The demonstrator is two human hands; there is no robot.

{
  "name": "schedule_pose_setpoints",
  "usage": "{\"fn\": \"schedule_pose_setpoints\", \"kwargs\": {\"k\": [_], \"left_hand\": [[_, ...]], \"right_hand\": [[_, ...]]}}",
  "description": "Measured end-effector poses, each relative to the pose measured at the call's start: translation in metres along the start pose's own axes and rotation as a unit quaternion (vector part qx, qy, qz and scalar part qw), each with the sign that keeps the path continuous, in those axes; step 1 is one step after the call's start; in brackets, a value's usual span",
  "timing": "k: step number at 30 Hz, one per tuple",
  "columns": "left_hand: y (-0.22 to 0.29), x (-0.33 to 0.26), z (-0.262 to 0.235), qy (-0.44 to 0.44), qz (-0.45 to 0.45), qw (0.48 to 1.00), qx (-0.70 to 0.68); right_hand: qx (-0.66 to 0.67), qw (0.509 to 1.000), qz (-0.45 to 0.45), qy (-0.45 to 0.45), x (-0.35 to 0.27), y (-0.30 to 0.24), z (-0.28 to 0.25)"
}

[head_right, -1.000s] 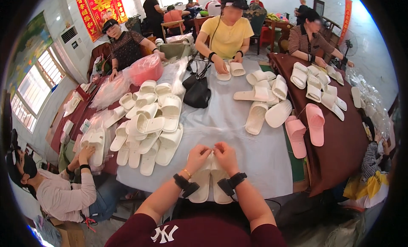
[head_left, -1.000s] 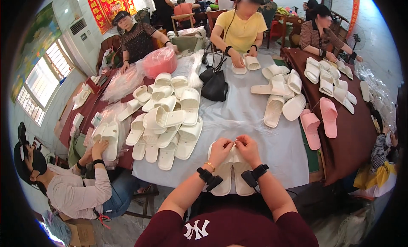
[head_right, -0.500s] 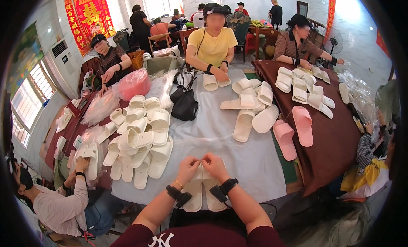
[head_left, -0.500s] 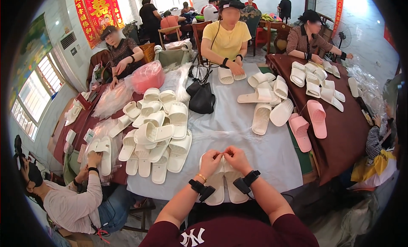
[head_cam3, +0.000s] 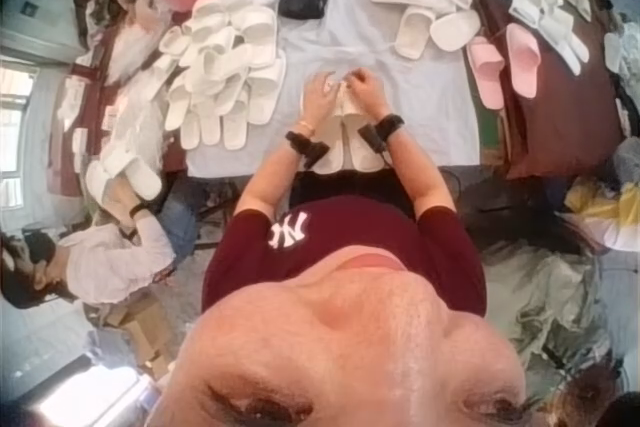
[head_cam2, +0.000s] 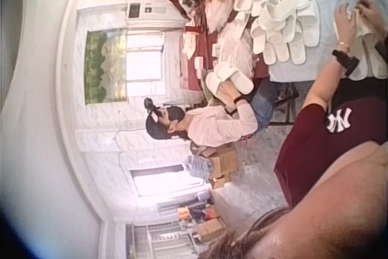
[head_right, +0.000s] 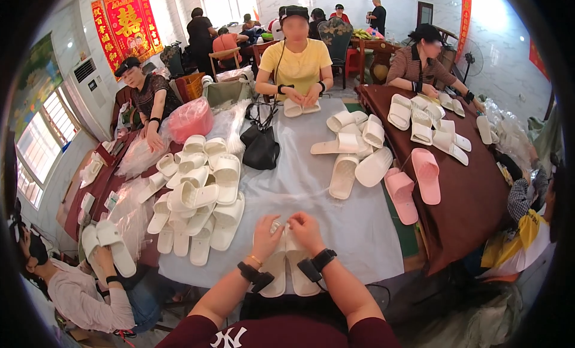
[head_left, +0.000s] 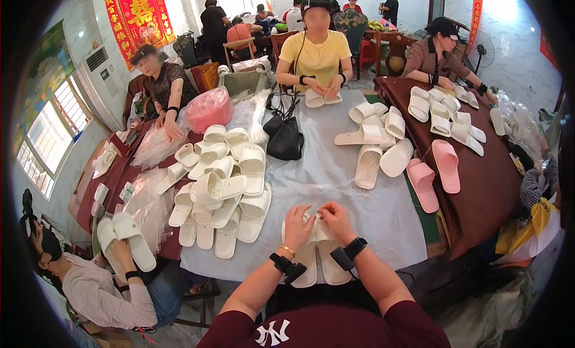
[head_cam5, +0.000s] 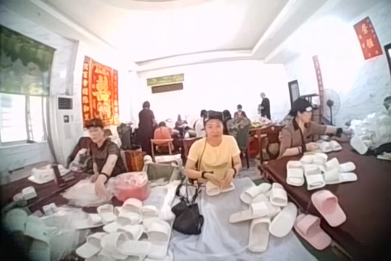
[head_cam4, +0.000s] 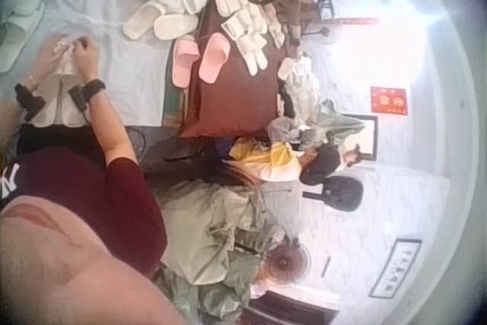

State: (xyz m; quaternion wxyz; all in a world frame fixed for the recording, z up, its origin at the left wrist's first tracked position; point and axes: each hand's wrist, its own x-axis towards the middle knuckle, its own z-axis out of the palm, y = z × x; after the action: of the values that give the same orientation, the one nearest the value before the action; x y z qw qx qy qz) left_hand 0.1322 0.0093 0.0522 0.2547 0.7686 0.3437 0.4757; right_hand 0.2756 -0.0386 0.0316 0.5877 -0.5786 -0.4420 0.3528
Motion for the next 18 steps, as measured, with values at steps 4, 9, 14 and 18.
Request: {"fn": "schedule_pose_setpoints", "kwargs": {"k": [4,9,14,18], "left_hand": [[0.027,-0.002,-0.012,0.060,0.121,0.985,0.105],[0.024,-0.044,-0.031,-0.154,0.004,0.979,0.134],[0.042,-0.064,-0.041,-0.137,-0.064,0.973,0.175],[0.036,-0.078,-0.035,-0.205,-0.073,0.960,0.175]], "right_hand": [[0.133,0.987,0.051,0.075,0.005,-0.002,-0.005],[0.063,0.995,0.023,0.078,0.016,-0.017,0.000],[0.060,0.996,0.023,0.057,0.010,-0.020,0.000],[0.061,0.995,0.065,0.035,-0.018,-0.016,0.003]]}}
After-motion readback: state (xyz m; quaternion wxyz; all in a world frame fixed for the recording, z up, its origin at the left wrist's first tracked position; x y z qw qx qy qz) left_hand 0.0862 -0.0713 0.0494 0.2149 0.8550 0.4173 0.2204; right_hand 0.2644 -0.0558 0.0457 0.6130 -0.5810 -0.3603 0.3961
